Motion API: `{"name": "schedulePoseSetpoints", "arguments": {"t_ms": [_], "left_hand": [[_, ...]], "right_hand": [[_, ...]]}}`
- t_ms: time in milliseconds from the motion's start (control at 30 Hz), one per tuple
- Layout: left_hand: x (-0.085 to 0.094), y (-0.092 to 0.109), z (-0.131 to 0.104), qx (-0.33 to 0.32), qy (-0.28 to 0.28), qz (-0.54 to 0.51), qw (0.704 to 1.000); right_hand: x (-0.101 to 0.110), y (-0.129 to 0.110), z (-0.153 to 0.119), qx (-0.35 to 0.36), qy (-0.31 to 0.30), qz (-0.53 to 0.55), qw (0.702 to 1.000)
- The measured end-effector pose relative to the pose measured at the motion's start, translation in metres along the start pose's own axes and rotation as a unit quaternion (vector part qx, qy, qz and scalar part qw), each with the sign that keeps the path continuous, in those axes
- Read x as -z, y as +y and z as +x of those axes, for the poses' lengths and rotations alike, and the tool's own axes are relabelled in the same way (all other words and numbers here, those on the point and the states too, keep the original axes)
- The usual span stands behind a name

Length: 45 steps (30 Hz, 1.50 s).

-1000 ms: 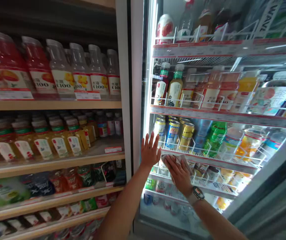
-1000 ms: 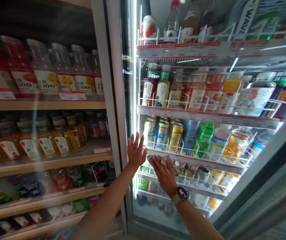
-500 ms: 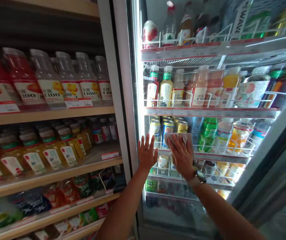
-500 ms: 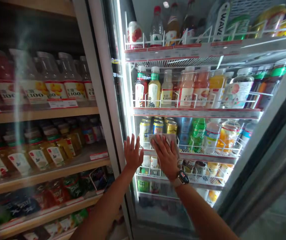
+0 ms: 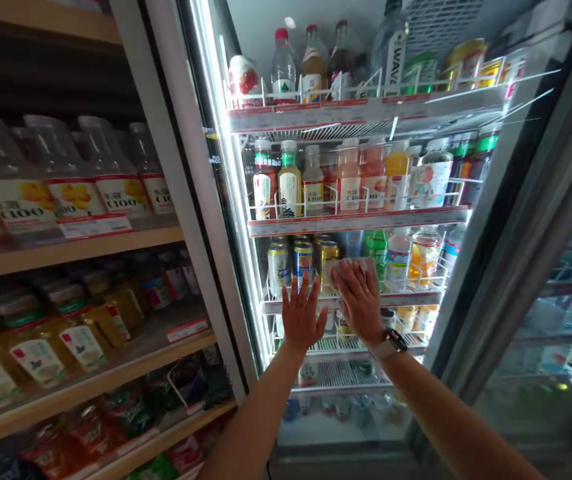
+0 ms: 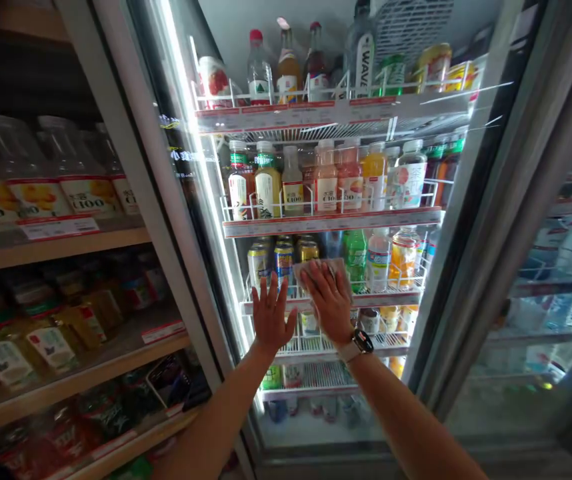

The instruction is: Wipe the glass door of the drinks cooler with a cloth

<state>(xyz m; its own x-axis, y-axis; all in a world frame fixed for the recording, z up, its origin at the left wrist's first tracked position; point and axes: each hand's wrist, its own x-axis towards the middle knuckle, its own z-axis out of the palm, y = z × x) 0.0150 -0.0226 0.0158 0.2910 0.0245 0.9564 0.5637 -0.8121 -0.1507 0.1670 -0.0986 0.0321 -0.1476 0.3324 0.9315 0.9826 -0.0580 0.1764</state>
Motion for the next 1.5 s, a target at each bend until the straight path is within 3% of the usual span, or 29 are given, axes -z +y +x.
{"name": "schedulePoseSetpoints", "arguments": {"t_ms": [100,167,433,600,733,967,1067,1167,1300,1400,1500], "left_hand": [[-0.015,0.011,0.002,0.006,0.007,0.004,1.000],[-0.023,0.013,0.000,0.006,0.022,0.015,1.000],[-0.032,0.011,-0.006,0.006,0.043,0.028,0.999],[-0.031,0.011,-0.007,0.006,0.027,0.018,0.999],[-0.032,0.011,-0.007,0.001,0.037,0.021,0.999],[-0.032,0.010,-0.007,-0.002,0.047,0.020,0.999],[-0.033,0.010,-0.006,-0.003,0.048,0.030,0.998],[-0.031,0.008,-0.004,-0.002,0.043,0.031,0.999],[-0.022,0.017,-0.004,0.021,0.019,0.014,1.000],[-0.020,0.039,-0.006,0.043,0.006,-0.003,0.999],[-0.029,0.069,-0.002,0.007,-0.015,-0.017,1.000]], "right_hand": [[0.006,0.013,0.019,-0.015,0.031,-0.010,0.999],[0.005,0.014,0.011,-0.007,0.027,-0.014,1.000],[-0.022,-0.003,-0.090,0.015,-0.017,-0.025,0.999],[-0.029,-0.012,-0.121,-0.006,-0.033,-0.025,0.999],[-0.021,-0.006,-0.104,0.000,-0.033,-0.019,0.999],[0.006,0.027,-0.020,-0.054,0.034,-0.018,0.998],[0.010,0.033,-0.009,-0.059,0.034,-0.011,0.998],[0.006,0.035,-0.029,-0.040,0.018,-0.005,0.999],[0.000,0.040,-0.086,0.005,-0.021,-0.004,1.000],[0.001,0.050,-0.123,0.036,-0.044,-0.006,0.998],[0.008,0.068,-0.126,0.043,-0.053,-0.014,0.998]]}}
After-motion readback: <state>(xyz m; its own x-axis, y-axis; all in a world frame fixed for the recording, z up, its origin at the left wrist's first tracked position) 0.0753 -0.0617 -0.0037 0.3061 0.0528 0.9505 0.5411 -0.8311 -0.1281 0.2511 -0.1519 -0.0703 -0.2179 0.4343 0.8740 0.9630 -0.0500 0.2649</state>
